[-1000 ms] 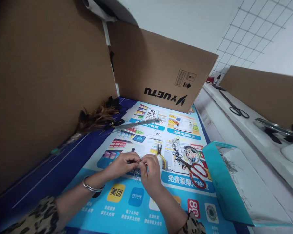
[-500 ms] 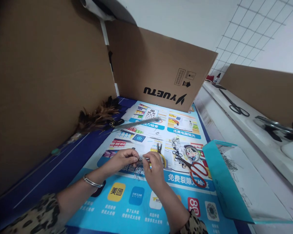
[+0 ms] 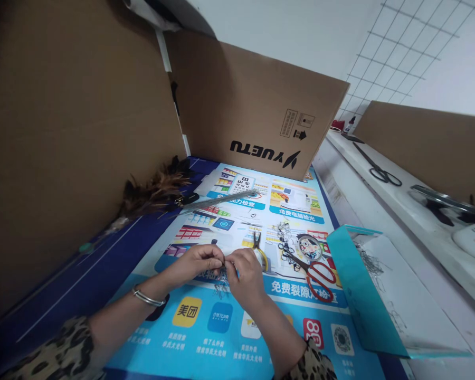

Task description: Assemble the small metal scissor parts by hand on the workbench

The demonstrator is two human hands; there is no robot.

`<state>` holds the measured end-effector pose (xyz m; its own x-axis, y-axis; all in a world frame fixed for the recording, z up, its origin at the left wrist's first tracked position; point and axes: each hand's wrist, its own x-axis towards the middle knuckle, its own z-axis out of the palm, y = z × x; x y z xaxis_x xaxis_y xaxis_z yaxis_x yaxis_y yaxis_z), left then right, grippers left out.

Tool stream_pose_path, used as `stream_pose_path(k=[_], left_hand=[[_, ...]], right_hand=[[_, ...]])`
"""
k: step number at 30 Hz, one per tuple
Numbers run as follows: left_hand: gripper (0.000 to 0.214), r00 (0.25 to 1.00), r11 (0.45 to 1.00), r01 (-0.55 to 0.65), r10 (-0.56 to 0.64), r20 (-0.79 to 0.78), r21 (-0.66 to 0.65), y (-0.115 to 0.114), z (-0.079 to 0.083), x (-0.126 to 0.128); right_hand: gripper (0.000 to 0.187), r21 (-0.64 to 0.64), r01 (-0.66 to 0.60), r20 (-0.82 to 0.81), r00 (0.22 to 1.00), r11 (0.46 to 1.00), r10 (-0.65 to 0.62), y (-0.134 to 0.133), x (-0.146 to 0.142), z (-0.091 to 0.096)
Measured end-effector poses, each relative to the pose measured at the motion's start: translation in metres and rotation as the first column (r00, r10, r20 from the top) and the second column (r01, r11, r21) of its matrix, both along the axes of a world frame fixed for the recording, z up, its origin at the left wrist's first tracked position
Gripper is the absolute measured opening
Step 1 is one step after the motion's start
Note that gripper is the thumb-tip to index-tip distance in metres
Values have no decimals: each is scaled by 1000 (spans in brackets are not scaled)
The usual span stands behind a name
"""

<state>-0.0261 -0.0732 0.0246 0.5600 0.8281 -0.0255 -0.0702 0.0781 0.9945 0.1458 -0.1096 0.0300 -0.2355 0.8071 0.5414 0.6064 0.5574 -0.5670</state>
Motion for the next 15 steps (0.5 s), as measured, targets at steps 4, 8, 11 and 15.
stream_pose_path(k=[4, 8, 11, 15], left_hand=[[15, 1000, 1000, 6, -5, 12, -29, -1, -1, 1], [17, 999, 996, -23, 27, 38, -83, -2, -4, 3], [19, 996, 989, -54, 63, 63, -137, -2, -6, 4], [22, 992, 981, -67, 85, 95, -180, -2, -6, 4]], right_hand=[[12, -6, 27, 33, 999, 1000, -27, -2, -1, 0], [9, -5, 55, 15, 998, 998, -55, -4, -2, -2], [9, 8, 48, 1, 999, 999, -48, -4, -2, -3], [9, 24, -3, 34, 999, 1000, 2, -3, -2, -4]])
